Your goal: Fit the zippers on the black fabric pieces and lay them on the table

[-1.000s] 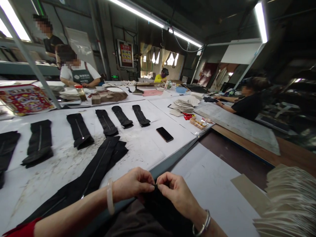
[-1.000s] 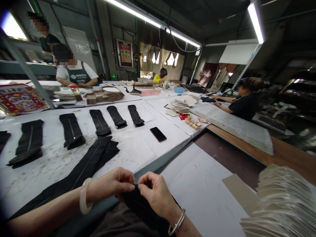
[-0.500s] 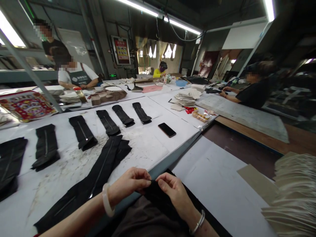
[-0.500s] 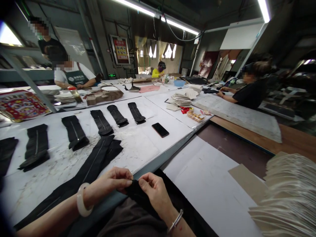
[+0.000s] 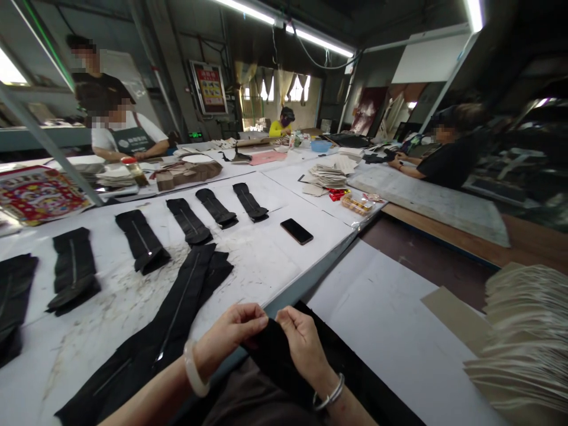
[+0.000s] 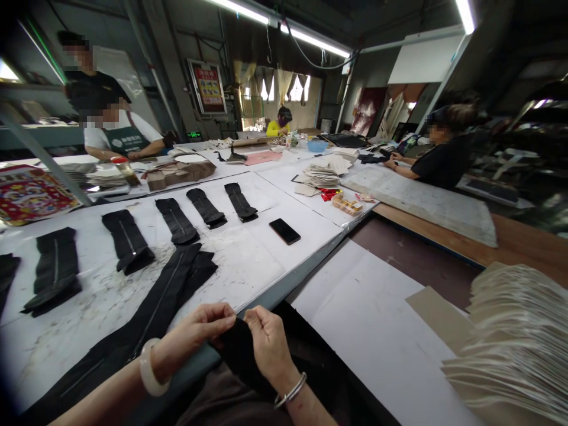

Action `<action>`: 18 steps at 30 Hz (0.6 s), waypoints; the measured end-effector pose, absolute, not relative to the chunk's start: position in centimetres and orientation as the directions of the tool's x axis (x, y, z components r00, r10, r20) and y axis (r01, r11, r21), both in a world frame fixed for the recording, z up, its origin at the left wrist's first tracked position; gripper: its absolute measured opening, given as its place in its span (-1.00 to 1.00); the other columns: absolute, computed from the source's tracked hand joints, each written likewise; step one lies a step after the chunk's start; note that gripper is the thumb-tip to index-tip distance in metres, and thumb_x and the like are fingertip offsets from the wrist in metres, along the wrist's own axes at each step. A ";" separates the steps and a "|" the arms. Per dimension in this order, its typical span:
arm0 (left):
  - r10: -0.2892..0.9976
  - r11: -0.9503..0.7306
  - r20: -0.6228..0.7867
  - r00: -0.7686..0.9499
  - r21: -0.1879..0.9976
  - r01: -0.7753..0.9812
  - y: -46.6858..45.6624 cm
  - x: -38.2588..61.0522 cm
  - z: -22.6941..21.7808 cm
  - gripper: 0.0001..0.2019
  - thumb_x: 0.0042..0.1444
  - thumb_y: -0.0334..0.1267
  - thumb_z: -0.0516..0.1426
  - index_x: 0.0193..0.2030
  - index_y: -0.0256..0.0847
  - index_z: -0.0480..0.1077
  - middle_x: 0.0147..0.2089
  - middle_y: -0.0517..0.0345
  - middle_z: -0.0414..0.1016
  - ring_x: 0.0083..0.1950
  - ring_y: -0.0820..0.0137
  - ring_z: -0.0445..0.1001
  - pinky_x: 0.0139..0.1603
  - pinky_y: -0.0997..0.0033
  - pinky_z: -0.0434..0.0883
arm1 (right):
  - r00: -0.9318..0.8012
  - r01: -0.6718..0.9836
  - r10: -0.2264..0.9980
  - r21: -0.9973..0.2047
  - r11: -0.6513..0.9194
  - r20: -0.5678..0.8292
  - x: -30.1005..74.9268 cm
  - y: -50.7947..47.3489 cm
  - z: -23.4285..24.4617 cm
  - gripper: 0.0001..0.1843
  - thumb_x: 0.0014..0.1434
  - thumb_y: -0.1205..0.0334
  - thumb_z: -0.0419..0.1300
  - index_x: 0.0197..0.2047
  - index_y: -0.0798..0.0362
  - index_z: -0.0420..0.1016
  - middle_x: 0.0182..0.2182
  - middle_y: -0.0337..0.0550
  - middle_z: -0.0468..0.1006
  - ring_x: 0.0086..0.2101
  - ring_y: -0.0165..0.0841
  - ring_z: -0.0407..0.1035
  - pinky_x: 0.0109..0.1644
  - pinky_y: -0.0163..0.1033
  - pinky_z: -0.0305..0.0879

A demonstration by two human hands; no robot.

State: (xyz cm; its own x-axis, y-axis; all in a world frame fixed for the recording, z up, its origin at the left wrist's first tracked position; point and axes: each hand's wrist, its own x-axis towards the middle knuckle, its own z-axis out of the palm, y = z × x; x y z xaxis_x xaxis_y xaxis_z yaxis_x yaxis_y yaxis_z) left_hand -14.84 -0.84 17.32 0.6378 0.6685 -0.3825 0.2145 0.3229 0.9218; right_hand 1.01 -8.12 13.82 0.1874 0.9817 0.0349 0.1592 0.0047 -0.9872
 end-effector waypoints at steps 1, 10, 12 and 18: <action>0.672 0.325 -0.385 0.632 0.921 0.215 -0.8 -15.0 17.3 -0.55 -0.07 0.11 0.31 -0.45 -0.28 0.37 -0.54 0.28 0.27 -0.49 0.50 0.23 -0.44 0.51 0.24 | 0.162 0.120 0.987 -0.993 -0.012 0.007 1.4 -8.2 13.8 -0.48 0.32 -0.12 -0.03 -0.51 0.07 0.32 -0.59 -0.30 0.24 -0.51 -0.43 0.14 -0.43 -0.31 0.08; 0.684 0.219 -0.359 0.635 0.931 0.291 -1.1 -15.5 16.8 -0.53 -0.04 0.18 0.26 -0.44 -0.23 0.31 -0.52 0.29 0.24 -0.46 0.46 0.22 -0.46 0.51 0.24 | 0.109 0.319 0.988 -0.945 0.069 0.109 1.5 -10.0 12.7 -0.54 0.30 0.07 0.07 -0.60 0.08 0.24 -0.61 -0.33 0.23 -0.53 -0.47 0.14 -0.43 -0.32 0.01; 0.725 0.110 -0.323 0.609 0.926 0.360 -1.3 -15.6 16.3 -0.52 -0.06 0.19 0.27 -0.49 -0.20 0.26 -0.55 0.32 0.18 -0.49 0.46 0.18 -0.51 0.53 0.19 | 0.137 0.393 0.972 -0.911 0.123 0.191 0.8 -10.3 12.4 -0.53 0.31 0.09 0.08 -0.61 0.08 0.26 -0.62 -0.31 0.31 -0.52 -0.45 0.21 -0.40 -0.32 0.05; 0.809 -0.152 -0.199 0.554 0.839 0.523 -2.0 -16.6 15.3 -0.49 -0.01 0.30 0.16 -0.50 -0.16 0.36 -0.55 0.24 0.32 -0.47 0.37 0.31 -0.48 0.50 0.31 | 0.047 0.665 0.917 -0.698 0.267 0.395 -0.4 -9.9 10.8 -0.42 0.40 -0.02 -0.07 -0.59 0.07 0.34 -0.60 -0.23 0.51 -0.52 -0.43 0.37 -0.34 -0.30 0.18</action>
State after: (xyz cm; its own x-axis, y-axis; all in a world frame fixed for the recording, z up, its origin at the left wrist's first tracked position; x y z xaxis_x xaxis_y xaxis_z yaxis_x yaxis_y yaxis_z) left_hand -16.57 -2.03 15.31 0.5539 0.8085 -0.1988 0.5231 -0.1522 0.8386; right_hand -0.35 -9.93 10.84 0.0474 0.9172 0.3955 0.6646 0.2666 -0.6981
